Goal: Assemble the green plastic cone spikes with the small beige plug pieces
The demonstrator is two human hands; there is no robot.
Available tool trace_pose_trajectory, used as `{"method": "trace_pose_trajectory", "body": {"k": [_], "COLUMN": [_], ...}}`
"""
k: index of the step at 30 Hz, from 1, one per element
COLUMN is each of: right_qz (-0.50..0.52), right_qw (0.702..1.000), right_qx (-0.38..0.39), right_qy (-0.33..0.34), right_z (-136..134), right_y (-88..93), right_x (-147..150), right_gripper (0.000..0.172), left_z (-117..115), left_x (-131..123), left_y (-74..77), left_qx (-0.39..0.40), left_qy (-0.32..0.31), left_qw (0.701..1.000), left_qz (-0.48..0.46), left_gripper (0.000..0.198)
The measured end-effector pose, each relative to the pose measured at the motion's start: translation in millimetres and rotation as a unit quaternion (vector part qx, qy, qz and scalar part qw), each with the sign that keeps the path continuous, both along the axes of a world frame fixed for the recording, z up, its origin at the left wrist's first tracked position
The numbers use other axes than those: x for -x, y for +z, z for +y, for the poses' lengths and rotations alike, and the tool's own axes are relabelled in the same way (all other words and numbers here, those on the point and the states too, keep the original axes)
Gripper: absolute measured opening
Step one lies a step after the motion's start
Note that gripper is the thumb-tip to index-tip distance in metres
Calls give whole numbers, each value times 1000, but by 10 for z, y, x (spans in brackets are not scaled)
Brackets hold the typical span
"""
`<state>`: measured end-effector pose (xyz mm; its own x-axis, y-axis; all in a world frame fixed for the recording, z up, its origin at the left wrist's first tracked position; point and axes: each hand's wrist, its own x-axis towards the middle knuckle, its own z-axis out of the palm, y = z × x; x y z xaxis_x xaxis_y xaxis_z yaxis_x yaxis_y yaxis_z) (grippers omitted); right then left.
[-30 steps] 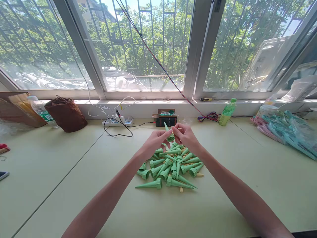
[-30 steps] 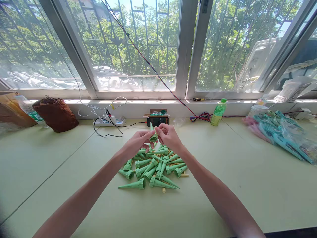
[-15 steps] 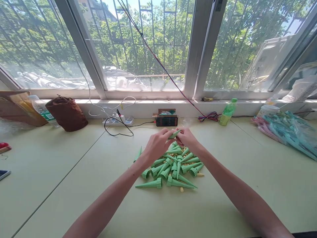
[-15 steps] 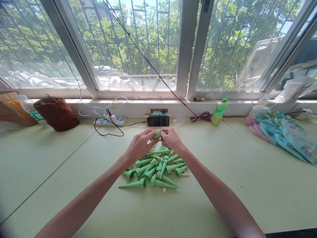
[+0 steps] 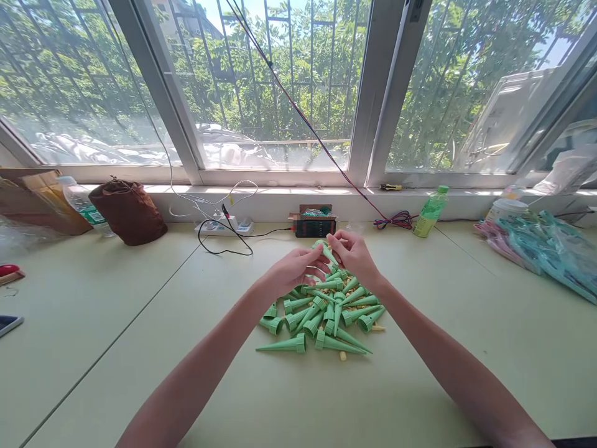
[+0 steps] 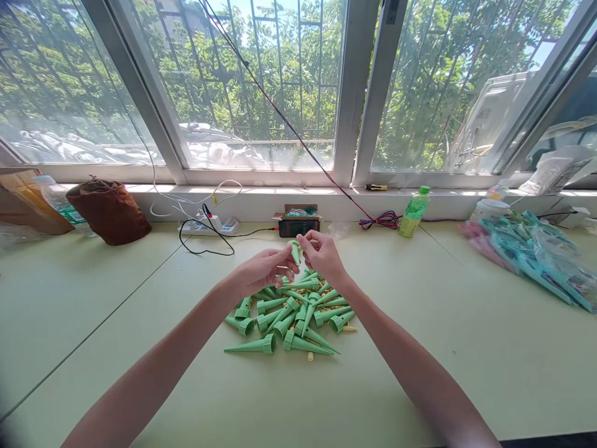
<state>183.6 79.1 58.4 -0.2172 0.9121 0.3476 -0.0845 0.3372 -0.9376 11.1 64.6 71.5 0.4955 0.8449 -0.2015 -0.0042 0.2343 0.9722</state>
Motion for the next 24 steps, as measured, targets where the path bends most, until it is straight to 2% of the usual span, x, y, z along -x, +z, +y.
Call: {"method": "trace_pose_trajectory", "body": {"k": [3,6,10,15,19,21,24], "right_qz": [6,14,28,50,62,53,31], "right_qw": [1000,1000,999,997,991,988,985], "right_qx": [-4,7,30,61,110,136,162], "right_qy": [1,0,-3,21,49,54,59], "right_z": [-2,8,26,28,29,31,40], "right_y": [-27,-57,-81,-60,-19,1,18], "right_x": [16,25,27,0,-25,-34,-49], "right_gripper": [46,46,46,46,48,49,50], "left_z": [20,23,4,-22,-19,-17,-31], "left_x": [-24,-38,-67,-116,-103,-76,-42], "left_y": [-57,-95,-116,-104,-98,-108,-131], "left_qx": [6,-22,-136,-294,-422,-498,-596], "left_qy": [26,39,64,100,120,111,86], "left_qw": [999,998,989,947,882,829,735], "left_qz": [-31,-35,8,84,174,228,313], "left_gripper": [43,43,47,40,21,15,18]}}
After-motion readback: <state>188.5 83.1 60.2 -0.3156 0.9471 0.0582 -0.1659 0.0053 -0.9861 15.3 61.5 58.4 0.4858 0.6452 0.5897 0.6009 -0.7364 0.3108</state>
